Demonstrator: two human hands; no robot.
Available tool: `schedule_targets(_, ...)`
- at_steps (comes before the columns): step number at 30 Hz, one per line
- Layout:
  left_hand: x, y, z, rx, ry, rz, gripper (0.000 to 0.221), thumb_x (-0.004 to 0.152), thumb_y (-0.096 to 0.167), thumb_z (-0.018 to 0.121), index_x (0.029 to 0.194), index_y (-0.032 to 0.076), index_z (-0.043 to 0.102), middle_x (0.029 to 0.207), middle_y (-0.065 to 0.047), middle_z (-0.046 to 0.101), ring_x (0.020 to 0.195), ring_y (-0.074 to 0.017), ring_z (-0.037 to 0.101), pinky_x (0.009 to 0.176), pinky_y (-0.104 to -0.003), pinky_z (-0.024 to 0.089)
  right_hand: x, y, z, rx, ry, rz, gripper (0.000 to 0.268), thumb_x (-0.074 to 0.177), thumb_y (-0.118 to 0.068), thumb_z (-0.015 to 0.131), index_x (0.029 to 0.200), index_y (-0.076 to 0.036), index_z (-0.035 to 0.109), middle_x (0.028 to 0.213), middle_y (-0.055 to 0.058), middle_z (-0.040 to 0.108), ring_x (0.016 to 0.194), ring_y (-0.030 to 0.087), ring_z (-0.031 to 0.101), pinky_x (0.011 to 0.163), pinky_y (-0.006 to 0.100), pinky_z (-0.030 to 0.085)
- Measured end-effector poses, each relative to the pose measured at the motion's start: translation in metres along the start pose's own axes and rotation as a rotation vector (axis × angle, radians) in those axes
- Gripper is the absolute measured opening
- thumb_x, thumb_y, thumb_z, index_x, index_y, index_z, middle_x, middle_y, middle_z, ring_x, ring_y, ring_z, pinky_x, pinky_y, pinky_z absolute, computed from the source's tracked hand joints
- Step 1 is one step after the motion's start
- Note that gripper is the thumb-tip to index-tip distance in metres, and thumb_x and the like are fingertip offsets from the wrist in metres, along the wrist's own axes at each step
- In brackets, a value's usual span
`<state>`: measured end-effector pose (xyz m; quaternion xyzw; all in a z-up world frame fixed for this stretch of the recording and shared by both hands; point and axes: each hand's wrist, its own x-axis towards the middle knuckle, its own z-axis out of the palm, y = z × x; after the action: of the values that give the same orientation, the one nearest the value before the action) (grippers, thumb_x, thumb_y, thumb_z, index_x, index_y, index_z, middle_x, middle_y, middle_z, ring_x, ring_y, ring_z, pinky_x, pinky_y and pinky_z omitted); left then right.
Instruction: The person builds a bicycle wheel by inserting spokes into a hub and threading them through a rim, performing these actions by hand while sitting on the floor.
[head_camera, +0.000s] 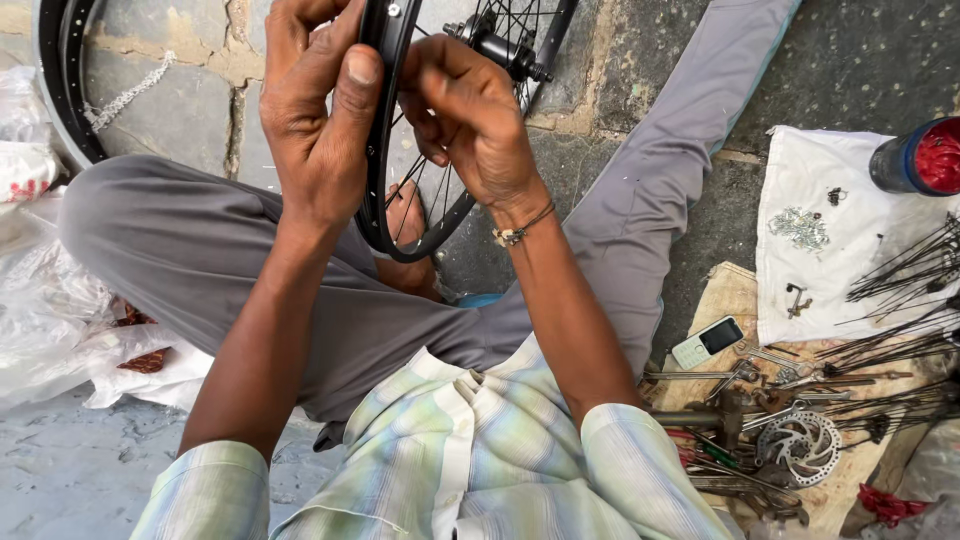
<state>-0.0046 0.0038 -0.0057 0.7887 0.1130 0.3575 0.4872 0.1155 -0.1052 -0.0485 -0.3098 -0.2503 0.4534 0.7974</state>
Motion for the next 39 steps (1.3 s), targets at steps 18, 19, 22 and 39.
schedule_targets(18, 0.002, -0.013, -0.002, 0.028, 0.001, 0.041, 0.035, 0.119, 0.03, 0.063, 0.14, 0.003, 0.066, 0.131, -0.007, 0.059, 0.124, -0.0161, 0.056, 0.104, -0.027, 0.042, 0.01, 0.01, 0.001, -0.149, -0.008, -0.103, 0.04, 0.111, -0.043, 0.053, 0.101, -0.007, 0.068, 0.071, -0.003, 0.055, 0.058, 0.004, 0.049, 0.047, 0.021, 0.04)
schedule_targets(19, 0.002, -0.014, -0.001, 0.026, 0.006, 0.039, 0.035, 0.119, 0.03, 0.063, 0.143, 0.004, 0.067, 0.13, -0.007, 0.059, 0.123, -0.0159, 0.056, 0.103, -0.027, 0.042, 0.011, 0.009, -0.001, -0.157, 0.012, -0.093, 0.044, 0.111, -0.044, 0.051, 0.097, -0.007, 0.069, 0.07, -0.004, 0.054, 0.058, 0.004, 0.049, 0.046, 0.02, 0.04)
schedule_targets(22, 0.004, -0.015, 0.0, 0.025, 0.002, 0.047, 0.036, 0.117, 0.031, 0.063, 0.142, 0.005, 0.067, 0.128, -0.007, 0.058, 0.122, -0.0162, 0.056, 0.104, -0.028, 0.043, 0.005, 0.018, -0.003, -0.135, -0.085, -0.145, 0.034, 0.115, -0.038, 0.058, 0.107, -0.005, 0.065, 0.075, 0.0, 0.055, 0.061, 0.007, 0.05, 0.052, 0.023, 0.044)
schedule_targets(39, -0.007, 0.0, 0.013, 0.173, -0.049, 0.108, 0.062, 0.098, 0.035, 0.081, 0.132, -0.002, 0.043, 0.119, -0.012, 0.052, 0.114, -0.0221, 0.056, 0.102, -0.04, 0.049, 0.002, -0.006, -0.056, -0.697, 0.264, -0.317, 0.019, 0.101, -0.008, 0.066, 0.119, -0.004, 0.065, 0.109, 0.006, 0.071, 0.085, 0.015, 0.07, 0.064, 0.029, 0.059)
